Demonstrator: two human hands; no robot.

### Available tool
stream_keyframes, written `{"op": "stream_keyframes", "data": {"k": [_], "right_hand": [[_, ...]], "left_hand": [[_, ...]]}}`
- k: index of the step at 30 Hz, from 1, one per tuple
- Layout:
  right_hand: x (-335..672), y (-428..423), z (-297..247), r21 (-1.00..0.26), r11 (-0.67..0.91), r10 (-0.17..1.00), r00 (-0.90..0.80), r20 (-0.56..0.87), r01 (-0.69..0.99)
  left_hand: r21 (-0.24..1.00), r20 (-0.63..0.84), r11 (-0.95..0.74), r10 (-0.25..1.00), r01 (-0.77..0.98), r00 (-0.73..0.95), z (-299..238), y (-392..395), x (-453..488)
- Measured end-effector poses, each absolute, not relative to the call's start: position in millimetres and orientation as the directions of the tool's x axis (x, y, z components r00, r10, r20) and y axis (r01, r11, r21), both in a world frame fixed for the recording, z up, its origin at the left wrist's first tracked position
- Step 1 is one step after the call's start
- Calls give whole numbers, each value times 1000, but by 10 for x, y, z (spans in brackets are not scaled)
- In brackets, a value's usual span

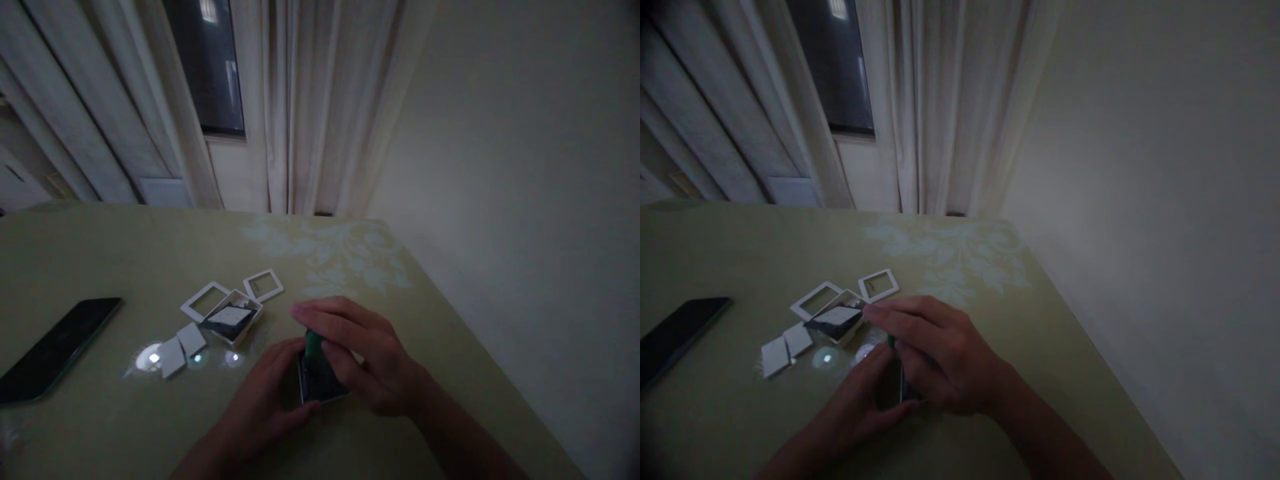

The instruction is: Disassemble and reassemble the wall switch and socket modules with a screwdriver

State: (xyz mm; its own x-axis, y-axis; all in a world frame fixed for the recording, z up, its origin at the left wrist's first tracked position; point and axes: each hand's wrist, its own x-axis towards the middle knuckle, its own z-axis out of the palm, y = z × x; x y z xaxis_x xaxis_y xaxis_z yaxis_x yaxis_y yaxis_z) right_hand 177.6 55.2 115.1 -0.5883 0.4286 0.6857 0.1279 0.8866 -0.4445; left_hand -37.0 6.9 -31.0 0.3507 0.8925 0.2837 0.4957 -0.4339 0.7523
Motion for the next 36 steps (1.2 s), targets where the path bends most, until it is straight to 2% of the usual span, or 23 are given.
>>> {"op": "stream_keyframes", "data": {"k": [4, 7, 11, 15, 20, 23, 27, 29, 32, 36], "right_hand": [[1802, 561, 1160, -376, 897, 441, -506, 741, 231], [1820, 563, 1176, -436, 885, 441, -589, 677, 163], [1833, 547, 1208, -399, 891, 451, -536, 714, 217], [1824, 535, 1245, -475, 867, 448, -660, 604, 154], [1792, 542, 1223, -325, 911, 412, -580, 703, 253], [1788, 544, 1218, -344, 918, 385, -660, 645, 199], [1801, 540, 1201, -290, 911, 410, -550, 728, 295], [1804, 539, 1199, -319, 902, 431, -553, 713, 293], [1800, 535, 1200, -424, 884, 447, -619, 646, 196], [1791, 523, 1205, -359, 889, 457, -539, 708, 283]], "left_hand": [[749, 310, -447, 889, 490, 337, -379, 67, -383], [741, 296, -444, 889, 504, 349, -371, 60, -382], [739, 290, -439, 892, 512, 346, -343, 56, -380], [750, 284, -433, 894, 501, 348, -314, 54, -378], [746, 296, -437, 894, 502, 337, -292, 52, -370], [746, 293, -435, 894, 504, 338, -305, 55, -369], [737, 295, -439, 893, 514, 339, -347, 64, -376], [738, 295, -447, 888, 506, 354, -356, 68, -379], [738, 291, -442, 890, 510, 350, -346, 72, -379], [738, 300, -442, 892, 509, 338, -339, 81, -372]]}}
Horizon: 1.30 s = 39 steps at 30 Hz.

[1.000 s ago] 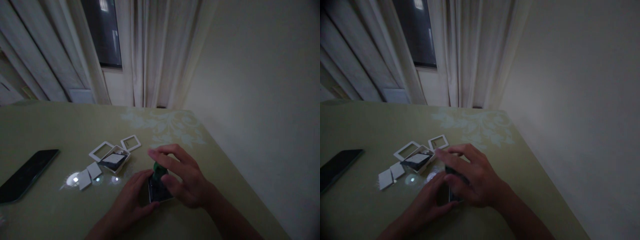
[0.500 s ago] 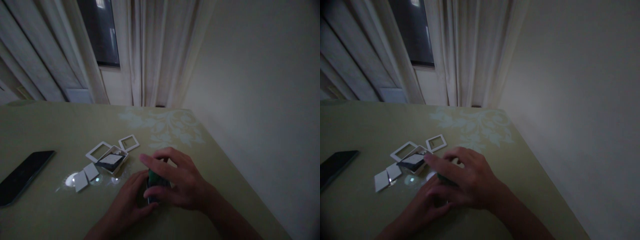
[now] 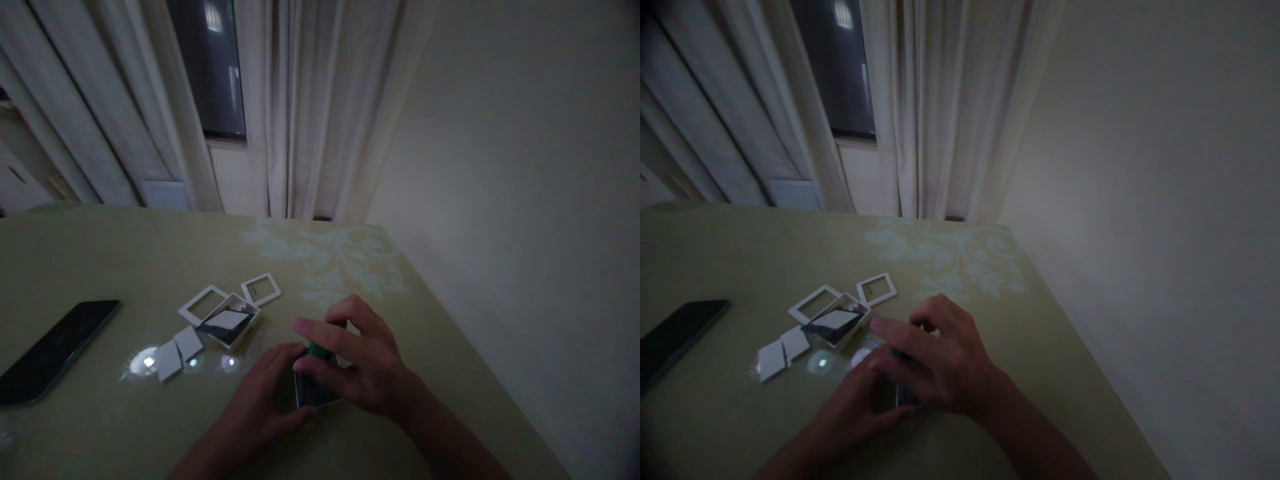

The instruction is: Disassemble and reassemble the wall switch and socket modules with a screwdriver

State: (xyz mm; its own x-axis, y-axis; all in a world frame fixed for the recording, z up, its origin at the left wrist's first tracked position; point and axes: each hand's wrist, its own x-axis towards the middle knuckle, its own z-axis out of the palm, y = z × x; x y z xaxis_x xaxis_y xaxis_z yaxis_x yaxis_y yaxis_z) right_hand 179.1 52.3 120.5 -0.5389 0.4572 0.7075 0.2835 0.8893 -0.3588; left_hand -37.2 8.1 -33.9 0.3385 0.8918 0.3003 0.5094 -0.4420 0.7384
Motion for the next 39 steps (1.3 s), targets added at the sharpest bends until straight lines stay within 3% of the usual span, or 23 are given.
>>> {"op": "stream_keyframes", "data": {"k": [4, 8, 12, 17, 21, 25, 28, 32, 36, 39], "right_hand": [[1791, 518, 1223, -451, 875, 446, -650, 615, 175], [1798, 532, 1201, -340, 895, 445, -532, 721, 288], [1793, 537, 1178, -423, 887, 439, -622, 648, 185], [1786, 530, 1144, -295, 908, 409, -478, 777, 298], [1791, 531, 1152, -383, 905, 411, -606, 681, 184], [1796, 519, 1150, -331, 900, 435, -516, 738, 285], [1801, 515, 1174, -395, 892, 444, -592, 673, 219], [1790, 518, 1226, -352, 904, 427, -570, 702, 244], [1775, 506, 1241, -462, 874, 433, -666, 607, 147], [1779, 496, 1217, -392, 885, 464, -547, 697, 252]], "left_hand": [[740, 296, -438, 894, 511, 338, -357, 89, -362], [746, 302, -435, 896, 504, 326, -327, 83, -358], [755, 293, -429, 897, 496, 330, -269, 80, -364], [758, 296, -421, 902, 497, 313, -295, 76, -366], [778, 265, -404, 905, 482, 331, -329, 72, -367], [775, 269, -408, 904, 483, 333, -326, 70, -374], [768, 269, -411, 903, 491, 334, -309, 66, -376], [761, 270, -414, 902, 500, 337, -287, 61, -370], [766, 241, -391, 911, 510, 336, -304, 59, -369], [762, 271, -406, 907, 504, 321, -342, 59, -373]]}}
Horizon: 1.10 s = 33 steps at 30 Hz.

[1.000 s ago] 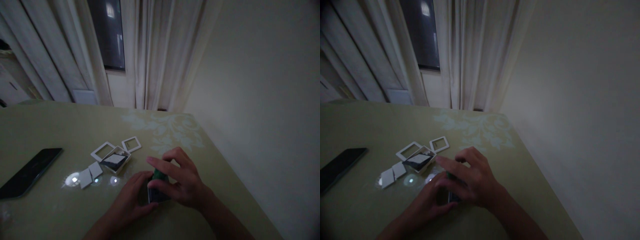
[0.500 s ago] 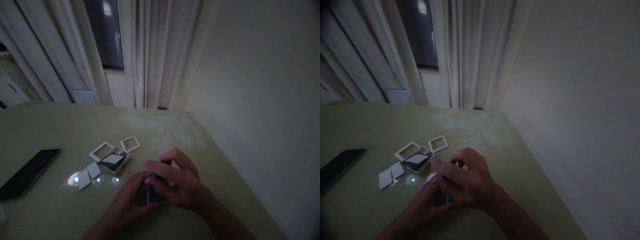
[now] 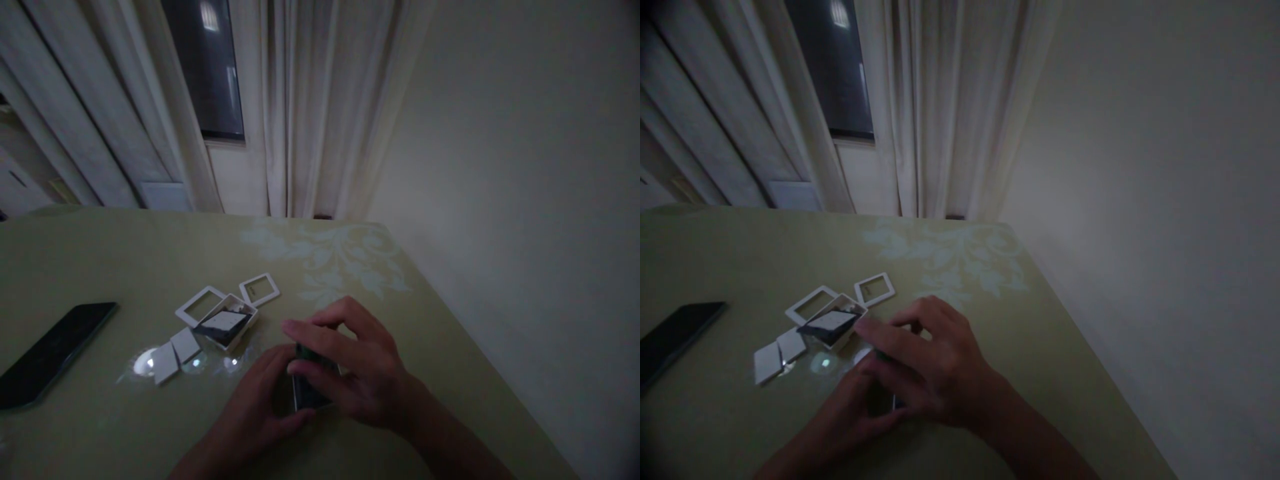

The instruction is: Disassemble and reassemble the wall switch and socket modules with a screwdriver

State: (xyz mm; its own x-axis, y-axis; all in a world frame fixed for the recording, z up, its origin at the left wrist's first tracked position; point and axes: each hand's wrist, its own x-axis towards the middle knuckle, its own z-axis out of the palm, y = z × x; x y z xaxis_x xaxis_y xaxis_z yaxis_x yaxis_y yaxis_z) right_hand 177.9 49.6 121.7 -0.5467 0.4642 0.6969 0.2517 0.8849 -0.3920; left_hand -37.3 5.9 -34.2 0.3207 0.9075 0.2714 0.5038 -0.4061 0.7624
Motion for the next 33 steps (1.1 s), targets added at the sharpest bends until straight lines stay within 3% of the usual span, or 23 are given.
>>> {"op": "stream_keyframes", "data": {"k": [2, 5, 9, 14, 19, 23, 25, 28, 30, 33], "right_hand": [[1788, 496, 1211, -356, 889, 458, -536, 710, 288], [1799, 498, 1220, -423, 887, 438, -629, 642, 185], [1797, 486, 1239, -427, 874, 481, -545, 687, 232], [1777, 467, 1286, -577, 807, 501, -668, 550, 130], [1778, 469, 1283, -474, 840, 533, -564, 631, 264], [1781, 496, 1273, -604, 791, 502, -664, 554, 95], [1776, 502, 1248, -606, 792, 521, -599, 608, 73], [1781, 493, 1236, -544, 816, 559, -506, 657, 194], [1799, 486, 1266, -550, 806, 564, -567, 601, 219], [1820, 487, 1308, -643, 758, 536, -665, 519, 110]], "left_hand": [[763, 278, -414, 904, 496, 326, -354, 59, -377], [757, 279, -414, 904, 505, 324, -343, 60, -381], [740, 306, -432, 899, 516, 314, -309, 57, -377], [752, 272, -403, 911, 521, 311, -304, 53, -361], [744, 294, -422, 903, 518, 314, -315, 61, -365], [752, 285, -420, 902, 508, 324, -300, 66, -368], [748, 289, -419, 904, 514, 315, -303, 61, -366], [751, 286, -410, 908, 518, 305, -323, 50, -362], [751, 288, -410, 909, 518, 303, -337, 46, -360], [746, 296, -421, 904, 516, 310, -338, 47, -359]]}}
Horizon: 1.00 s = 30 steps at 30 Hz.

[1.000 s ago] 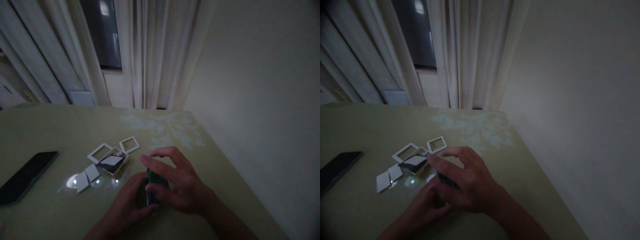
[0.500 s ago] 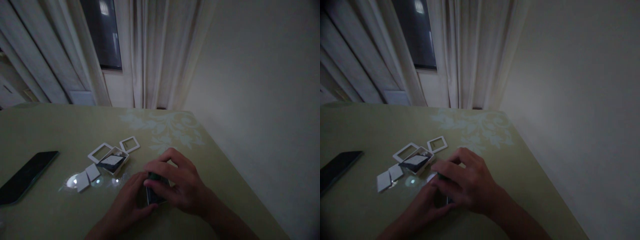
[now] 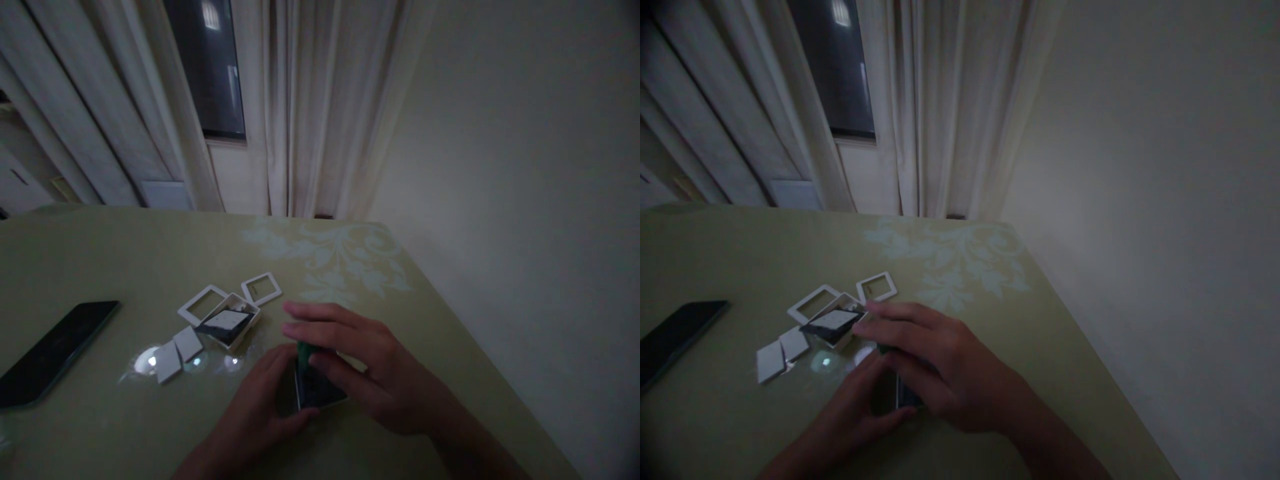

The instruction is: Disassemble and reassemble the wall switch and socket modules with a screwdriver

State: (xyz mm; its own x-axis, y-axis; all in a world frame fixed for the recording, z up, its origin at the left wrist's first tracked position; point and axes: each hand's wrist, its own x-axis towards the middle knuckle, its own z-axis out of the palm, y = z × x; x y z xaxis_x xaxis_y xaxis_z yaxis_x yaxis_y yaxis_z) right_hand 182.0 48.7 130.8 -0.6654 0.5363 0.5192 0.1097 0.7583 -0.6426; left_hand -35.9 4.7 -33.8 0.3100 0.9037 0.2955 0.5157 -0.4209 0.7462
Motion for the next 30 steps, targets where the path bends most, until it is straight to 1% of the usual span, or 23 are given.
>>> {"op": "stream_keyframes", "data": {"k": [2, 4, 6, 8, 10, 12, 13, 15, 17, 19, 22, 24, 26, 28, 30], "right_hand": [[1813, 489, 1298, -663, 746, 550, -621, 558, 64], [1794, 484, 1273, -628, 771, 576, -535, 619, 104], [1779, 469, 1267, -586, 792, 580, -510, 636, 171], [1779, 447, 1295, -593, 784, 576, -572, 584, 185], [1789, 424, 1334, -647, 749, 558, -659, 504, 140], [1797, 401, 1352, -675, 732, 541, -684, 490, 96], [1799, 389, 1349, -656, 748, 543, -661, 518, 100], [1798, 370, 1336, -582, 797, 553, -584, 593, 163], [1801, 360, 1340, -529, 814, 564, -551, 615, 242], [1814, 363, 1377, -549, 794, 579, -599, 553, 260], [1835, 378, 1435, -637, 743, 569, -696, 439, 206], [1832, 379, 1422, -663, 730, 566, -689, 452, 166], [1811, 366, 1370, -627, 758, 581, -620, 527, 178], [1784, 345, 1321, -550, 800, 576, -565, 590, 241], [1766, 331, 1315, -504, 813, 568, -589, 575, 293]], "left_hand": [[746, 301, -427, 901, 511, 314, -328, 49, -361], [746, 305, -430, 899, 509, 313, -318, 52, -363], [747, 302, -427, 901, 509, 312, -316, 54, -363], [755, 279, -412, 906, 511, 318, -325, 56, -361], [759, 253, -392, 913, 520, 319, -342, 56, -358], [758, 245, -383, 917, 528, 313, -357, 52, -356], [756, 251, -386, 917, 529, 311, -362, 48, -356], [754, 263, -395, 913, 525, 311, -361, 42, -355], [758, 259, -397, 911, 518, 319, -350, 42, -354], [766, 246, -388, 913, 512, 325, -341, 49, -354], [768, 229, -378, 916, 517, 329, -349, 61, -359], [758, 236, -385, 915, 527, 328, -366, 64, -366], [748, 255, -400, 910, 529, 328, -378, 62, -370], [746, 266, -408, 907, 525, 327, -378, 58, -368], [752, 264, -406, 907, 519, 327, -364, 56, -361]]}}
